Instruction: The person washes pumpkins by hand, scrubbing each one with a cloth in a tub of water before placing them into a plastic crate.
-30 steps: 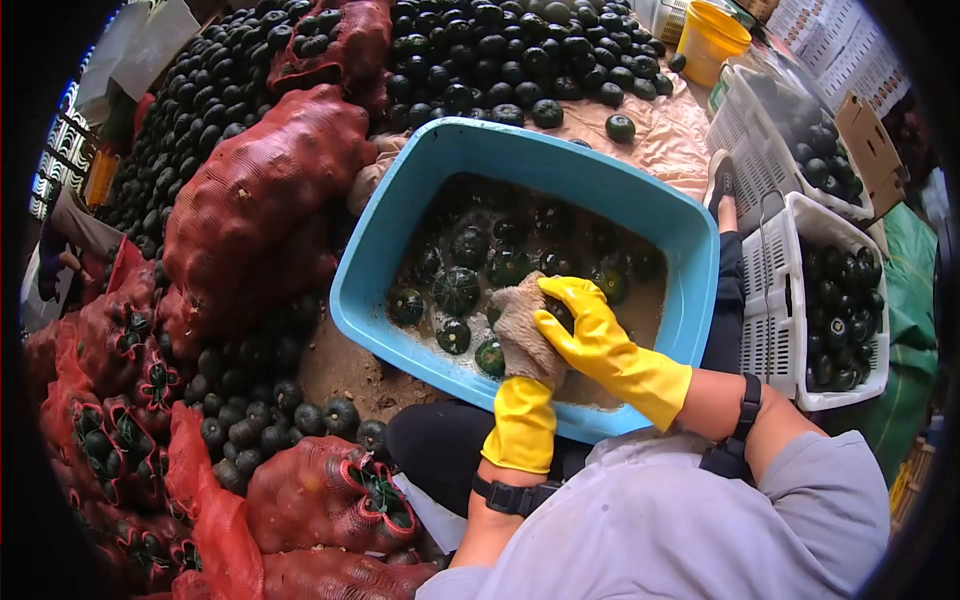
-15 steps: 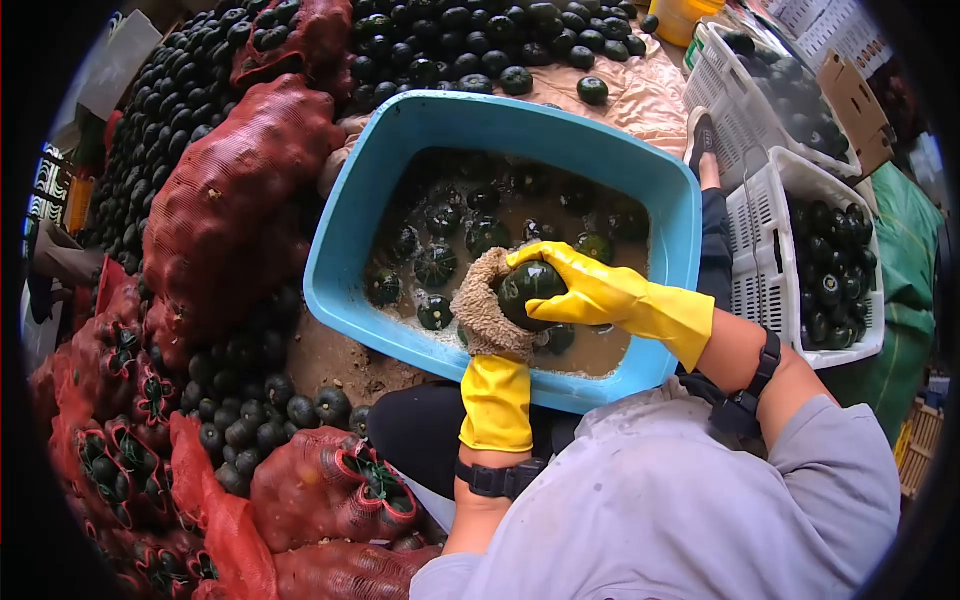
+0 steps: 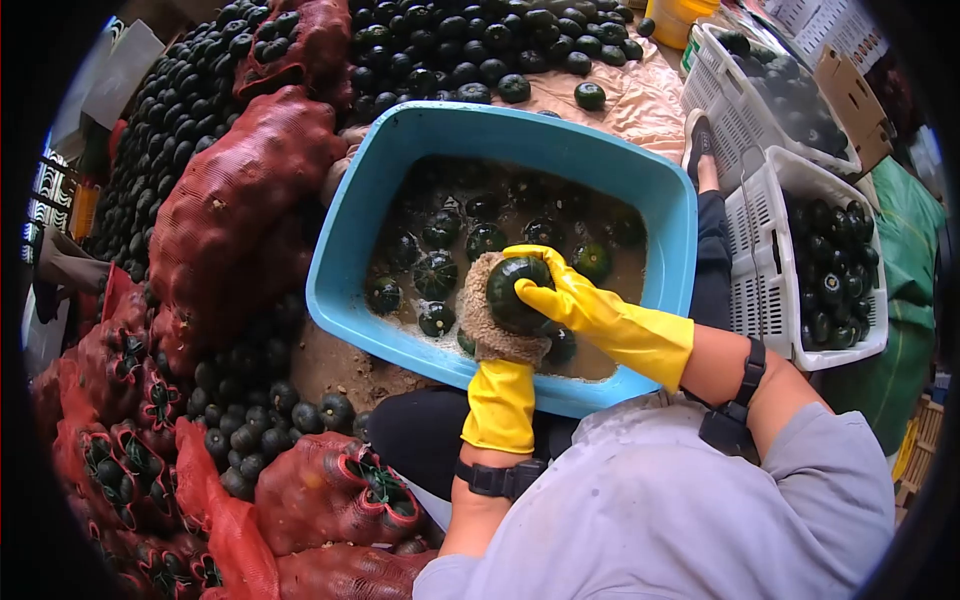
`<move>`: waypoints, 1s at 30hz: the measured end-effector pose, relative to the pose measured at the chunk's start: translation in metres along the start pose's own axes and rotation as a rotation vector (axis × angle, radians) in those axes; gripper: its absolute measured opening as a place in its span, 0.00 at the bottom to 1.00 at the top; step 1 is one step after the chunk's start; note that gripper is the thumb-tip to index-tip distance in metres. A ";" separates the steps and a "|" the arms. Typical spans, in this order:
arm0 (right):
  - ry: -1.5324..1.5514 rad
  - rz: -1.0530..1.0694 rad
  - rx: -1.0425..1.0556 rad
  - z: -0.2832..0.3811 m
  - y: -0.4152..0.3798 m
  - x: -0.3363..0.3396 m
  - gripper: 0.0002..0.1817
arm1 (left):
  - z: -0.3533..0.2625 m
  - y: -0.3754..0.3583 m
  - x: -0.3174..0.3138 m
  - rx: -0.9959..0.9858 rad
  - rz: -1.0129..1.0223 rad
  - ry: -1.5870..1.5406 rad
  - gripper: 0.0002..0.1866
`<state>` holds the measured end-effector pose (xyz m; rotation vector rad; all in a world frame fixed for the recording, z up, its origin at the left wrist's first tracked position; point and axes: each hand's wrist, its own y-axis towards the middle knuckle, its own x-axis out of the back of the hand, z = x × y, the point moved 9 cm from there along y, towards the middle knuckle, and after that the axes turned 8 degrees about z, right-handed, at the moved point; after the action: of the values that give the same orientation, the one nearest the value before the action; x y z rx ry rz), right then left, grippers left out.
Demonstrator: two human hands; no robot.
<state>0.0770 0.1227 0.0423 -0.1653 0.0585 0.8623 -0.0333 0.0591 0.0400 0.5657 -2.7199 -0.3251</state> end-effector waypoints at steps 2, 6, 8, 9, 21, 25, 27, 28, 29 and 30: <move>-0.427 -0.257 0.023 -0.002 0.012 0.020 0.34 | 0.003 0.005 -0.010 0.196 0.007 0.001 0.49; -0.850 -0.424 0.287 0.008 0.001 0.004 0.35 | 0.004 0.006 -0.024 0.269 0.034 -0.121 0.45; -0.573 -0.414 0.208 -0.018 0.000 0.008 0.34 | 0.011 0.012 -0.018 0.183 0.033 -0.097 0.33; -0.354 -0.368 0.105 -0.028 -0.001 0.006 0.33 | 0.012 0.014 -0.013 0.141 0.030 -0.086 0.27; 1.138 -0.498 0.413 0.042 -0.115 0.215 0.43 | 0.049 -0.009 -0.022 0.821 0.318 -0.906 0.24; 0.818 -1.104 0.869 0.071 -0.200 0.325 0.34 | 0.089 -0.008 -0.026 0.819 0.178 -0.893 0.28; 0.180 -0.909 0.275 0.060 -0.134 0.283 0.28 | 0.101 -0.006 -0.029 0.831 0.082 -0.904 0.27; -0.164 -0.770 0.083 0.058 -0.101 0.253 0.26 | 0.098 -0.006 -0.029 0.860 0.007 -0.930 0.26; -0.077 -0.315 0.157 0.027 -0.063 0.212 0.27 | 0.075 -0.008 -0.032 0.934 -0.121 -0.995 0.25; -0.321 -0.212 -0.210 -0.001 -0.049 0.171 0.33 | 0.070 -0.010 -0.035 0.948 -0.139 -1.026 0.25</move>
<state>0.2256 0.2200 0.0274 -0.2235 -0.3451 0.6733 -0.0261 0.0757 -0.0368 1.0292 -3.7346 0.9901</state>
